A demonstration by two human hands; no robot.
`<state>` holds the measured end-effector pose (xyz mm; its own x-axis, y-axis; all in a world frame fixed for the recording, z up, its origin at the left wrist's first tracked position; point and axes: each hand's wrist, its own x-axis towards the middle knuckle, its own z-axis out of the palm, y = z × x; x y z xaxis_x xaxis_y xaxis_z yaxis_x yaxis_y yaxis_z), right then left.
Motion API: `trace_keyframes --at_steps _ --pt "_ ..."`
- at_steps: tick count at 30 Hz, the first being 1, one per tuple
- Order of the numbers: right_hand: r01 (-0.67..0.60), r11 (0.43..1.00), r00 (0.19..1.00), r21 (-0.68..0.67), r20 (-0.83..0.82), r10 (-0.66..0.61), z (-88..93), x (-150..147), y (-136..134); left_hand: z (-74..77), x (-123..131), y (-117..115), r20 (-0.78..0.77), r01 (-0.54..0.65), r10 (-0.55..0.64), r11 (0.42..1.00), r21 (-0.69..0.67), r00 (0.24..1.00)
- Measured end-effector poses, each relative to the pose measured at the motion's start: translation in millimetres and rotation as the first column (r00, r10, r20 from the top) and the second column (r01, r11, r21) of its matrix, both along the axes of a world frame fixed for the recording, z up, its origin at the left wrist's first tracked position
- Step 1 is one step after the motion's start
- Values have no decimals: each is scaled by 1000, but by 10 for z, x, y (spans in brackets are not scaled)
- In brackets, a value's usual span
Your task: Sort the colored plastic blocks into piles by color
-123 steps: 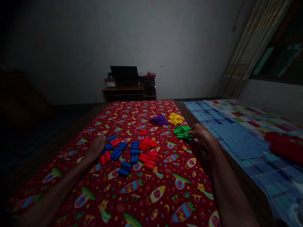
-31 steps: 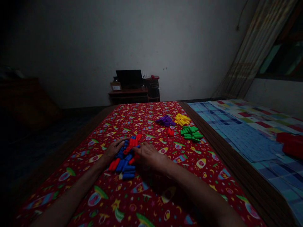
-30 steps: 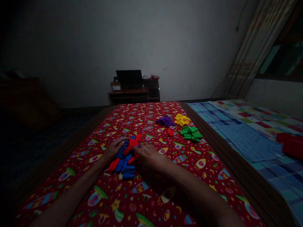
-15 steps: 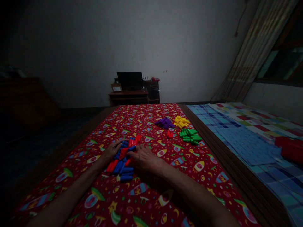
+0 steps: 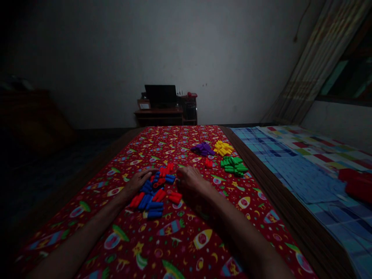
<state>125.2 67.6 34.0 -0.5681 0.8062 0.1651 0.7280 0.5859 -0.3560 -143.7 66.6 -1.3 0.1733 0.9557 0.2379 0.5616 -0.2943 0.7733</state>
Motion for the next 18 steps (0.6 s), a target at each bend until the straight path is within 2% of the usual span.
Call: trace_keyframes --at_steps 4,8,11,14,18 --pt "30 992 982 -122 -184 -52 -36 107 184 -3 5 4 11 2 -2 1000 10 1000" --pt "-56 962 948 -266 -316 -32 -67 103 261 -8 12 0 28 10 -11 1000 13 1000" --pt "-95 951 930 -295 -366 -20 -64 71 254 -11 12 3 28 6 -6 1000 9 1000" --pt "-49 975 950 -215 -312 -21 -55 64 221 -10 8 1 23 11 -11 1000 1 1000" --pt "14 996 998 -84 -62 -19 -12 127 175 -3 9 -9 14 12 -12 1000 2 1000"
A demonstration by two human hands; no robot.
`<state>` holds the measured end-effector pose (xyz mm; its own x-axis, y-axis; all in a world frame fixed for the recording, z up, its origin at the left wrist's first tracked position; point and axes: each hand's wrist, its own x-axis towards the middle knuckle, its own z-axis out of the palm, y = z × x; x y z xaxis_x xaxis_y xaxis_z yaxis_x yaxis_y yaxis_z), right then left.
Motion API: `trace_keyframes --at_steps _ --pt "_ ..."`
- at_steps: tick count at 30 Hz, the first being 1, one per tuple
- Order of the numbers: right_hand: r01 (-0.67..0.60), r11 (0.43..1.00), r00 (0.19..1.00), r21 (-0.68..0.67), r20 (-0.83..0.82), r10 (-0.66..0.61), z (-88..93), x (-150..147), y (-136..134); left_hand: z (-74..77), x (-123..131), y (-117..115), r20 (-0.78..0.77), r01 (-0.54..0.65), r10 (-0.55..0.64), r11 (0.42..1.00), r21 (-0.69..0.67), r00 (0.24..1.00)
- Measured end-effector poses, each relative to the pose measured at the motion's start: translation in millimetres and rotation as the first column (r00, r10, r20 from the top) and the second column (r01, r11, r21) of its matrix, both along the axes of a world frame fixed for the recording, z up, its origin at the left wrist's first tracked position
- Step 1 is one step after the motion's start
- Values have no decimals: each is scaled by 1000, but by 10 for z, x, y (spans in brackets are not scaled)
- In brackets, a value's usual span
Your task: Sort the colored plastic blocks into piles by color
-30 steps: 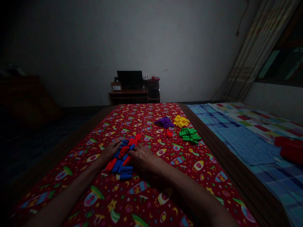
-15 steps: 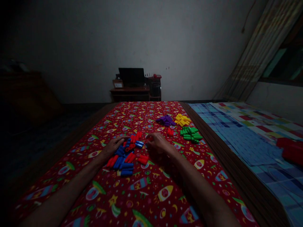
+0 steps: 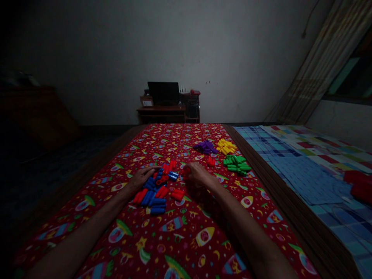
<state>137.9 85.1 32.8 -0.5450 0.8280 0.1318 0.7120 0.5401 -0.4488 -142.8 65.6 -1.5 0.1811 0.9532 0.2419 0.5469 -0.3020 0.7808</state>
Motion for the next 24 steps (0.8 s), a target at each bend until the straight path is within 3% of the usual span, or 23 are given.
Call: trace_keyframes --at_steps 4,8,13,16,19,22,24 --pt "119 982 991 145 44 -126 93 130 19 13 8 -7 1 -2 2 1000 -6 1000" --pt "284 917 938 281 116 -326 95 297 82 10 5 0 -7 -5 5 1000 -4 1000" --pt "335 873 906 355 133 -402 21 388 102 12 3 7 -11 -1 1 1000 -13 1000" --pt "269 903 951 336 56 -304 48 210 90 31 12 -11 -9 3 -3 1000 -18 1000" --pt "57 960 998 273 21 -66 101 -169 113 45 18 -33 -10 9 -9 1000 -18 1000" --pt "-162 972 982 168 120 143 138 -560 190 47 19 -49 -18 14 -15 1000 -13 1000" --pt "-186 979 964 83 207 166 143 -705 246 46 20 -53 -26 14 -14 1000 -6 1000"
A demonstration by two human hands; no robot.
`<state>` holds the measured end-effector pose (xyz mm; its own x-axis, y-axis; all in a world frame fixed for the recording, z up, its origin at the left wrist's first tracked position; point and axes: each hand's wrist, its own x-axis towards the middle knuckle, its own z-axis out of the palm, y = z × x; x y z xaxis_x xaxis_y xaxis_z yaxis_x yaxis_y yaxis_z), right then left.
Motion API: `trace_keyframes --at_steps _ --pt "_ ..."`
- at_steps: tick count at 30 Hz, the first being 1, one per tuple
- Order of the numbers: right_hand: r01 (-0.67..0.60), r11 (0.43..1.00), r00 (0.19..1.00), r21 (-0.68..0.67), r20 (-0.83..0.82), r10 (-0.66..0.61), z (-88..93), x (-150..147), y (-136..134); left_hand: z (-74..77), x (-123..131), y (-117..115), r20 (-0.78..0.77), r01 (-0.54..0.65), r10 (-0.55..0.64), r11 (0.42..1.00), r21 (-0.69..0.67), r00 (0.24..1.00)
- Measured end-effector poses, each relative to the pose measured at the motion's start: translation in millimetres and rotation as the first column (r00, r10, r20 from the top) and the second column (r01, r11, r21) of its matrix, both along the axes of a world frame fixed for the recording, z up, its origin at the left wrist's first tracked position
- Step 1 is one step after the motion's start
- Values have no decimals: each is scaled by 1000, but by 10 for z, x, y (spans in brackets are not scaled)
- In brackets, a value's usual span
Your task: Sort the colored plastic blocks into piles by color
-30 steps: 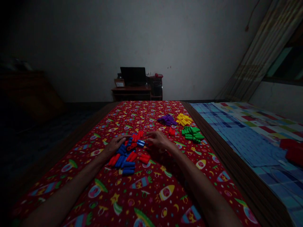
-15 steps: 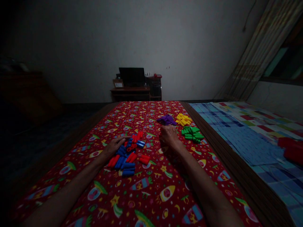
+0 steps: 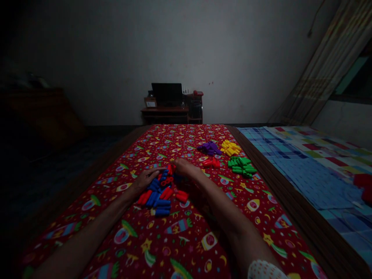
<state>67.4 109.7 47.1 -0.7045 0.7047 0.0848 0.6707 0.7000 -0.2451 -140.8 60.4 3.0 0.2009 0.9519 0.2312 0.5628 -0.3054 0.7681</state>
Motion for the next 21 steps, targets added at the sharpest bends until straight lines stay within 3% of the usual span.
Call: trace_keyframes --at_steps 3,6,10,13,15,17,21 --pt "98 995 995 -12 7 -98 -29 42 50 -4 0 5 -9 5 -5 1000 9 1000" --pt "211 976 977 59 -31 -209 -65 320 41 -15 -4 19 -14 6 -6 1000 9 1000" --pt "371 908 925 197 15 -381 -33 755 -24 -36 -14 35 -12 -7 7 1000 5 1000" --pt "451 862 883 231 23 -468 41 906 -52 -43 -21 37 -2 -10 10 1000 2 1000" --pt "420 883 906 210 -39 -422 70 857 -63 -44 -26 35 3 -9 9 1000 3 1000" --pt "316 931 945 185 -150 -290 49 686 -93 -48 -30 34 -1 2 -2 1000 6 1000" --pt "-53 986 958 159 -269 95 -132 203 -222 -66 -31 25 -15 27 -26 999 28 1000"
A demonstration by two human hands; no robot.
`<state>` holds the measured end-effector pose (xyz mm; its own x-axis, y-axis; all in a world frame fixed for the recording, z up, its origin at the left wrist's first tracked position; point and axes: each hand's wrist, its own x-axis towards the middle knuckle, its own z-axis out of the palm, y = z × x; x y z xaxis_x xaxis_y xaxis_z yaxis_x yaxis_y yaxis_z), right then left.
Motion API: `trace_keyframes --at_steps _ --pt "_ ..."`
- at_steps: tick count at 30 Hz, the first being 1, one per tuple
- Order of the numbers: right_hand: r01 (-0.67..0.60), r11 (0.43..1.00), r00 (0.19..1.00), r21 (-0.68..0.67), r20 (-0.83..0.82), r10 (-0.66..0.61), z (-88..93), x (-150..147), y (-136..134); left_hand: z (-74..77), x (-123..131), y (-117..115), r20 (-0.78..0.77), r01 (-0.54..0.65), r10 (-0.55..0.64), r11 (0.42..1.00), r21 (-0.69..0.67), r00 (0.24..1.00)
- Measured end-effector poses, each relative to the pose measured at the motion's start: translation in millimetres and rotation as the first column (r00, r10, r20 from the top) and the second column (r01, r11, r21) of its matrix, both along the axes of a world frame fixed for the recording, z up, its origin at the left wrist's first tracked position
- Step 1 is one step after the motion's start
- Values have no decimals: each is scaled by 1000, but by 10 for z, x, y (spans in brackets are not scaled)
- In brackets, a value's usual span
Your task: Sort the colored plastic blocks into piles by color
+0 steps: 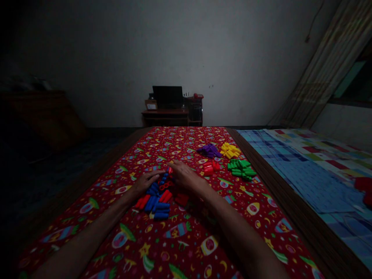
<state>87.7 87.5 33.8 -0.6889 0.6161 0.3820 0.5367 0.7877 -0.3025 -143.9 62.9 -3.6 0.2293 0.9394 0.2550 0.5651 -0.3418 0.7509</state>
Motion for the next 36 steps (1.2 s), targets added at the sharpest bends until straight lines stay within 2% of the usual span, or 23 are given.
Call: trace_keyframes --at_steps 2,4,7,11,16,19,21,23,25,27,29,30,32,34,36 --pt "-111 994 994 -19 21 111 -87 -159 -49 5 9 -12 2 -9 9 1000 17 1000" --pt "-97 995 994 -35 39 99 -123 -201 -55 30 23 -31 0 15 -15 1000 18 1000" --pt "9 1000 999 -18 51 -8 -70 -78 3 89 47 -60 -8 84 -84 996 -5 996" --pt "213 977 973 -11 96 -211 156 235 99 127 59 -76 -8 101 -102 995 -19 995" --pt "506 862 848 -41 207 -488 422 669 195 103 49 -66 -13 86 -86 996 -28 996" --pt "624 780 755 -55 301 -583 447 851 236 105 48 -62 -4 80 -81 996 -36 997" --pt "662 749 725 -24 276 -631 434 872 242 114 49 -65 29 88 -87 995 -45 996" --pt "639 769 757 -10 185 -627 425 784 215 119 47 -69 71 101 -96 993 -61 993" --pt "522 851 850 -52 104 -516 422 597 136 109 38 -66 100 104 -97 992 -70 990" --pt "293 944 955 -152 95 -281 406 352 0 81 24 -50 115 99 -91 993 -71 989" --pt "66 967 989 -247 145 -31 355 116 -169 45 7 -21 121 84 -76 995 -60 990" --pt "5 965 983 -261 179 44 312 20 -254 28 -2 -5 119 67 -61 996 -51 991" --pt "-8 979 968 -203 245 59 196 -114 -393 5 -14 26 101 24 -21 999 -33 995" --pt "46 995 964 -93 266 -20 69 -174 -470 -1 -19 44 71 -9 11 1000 -22 997" --pt "78 996 965 -36 252 -66 -21 -186 -482 5 -17 49 55 -26 27 1000 -12 998"
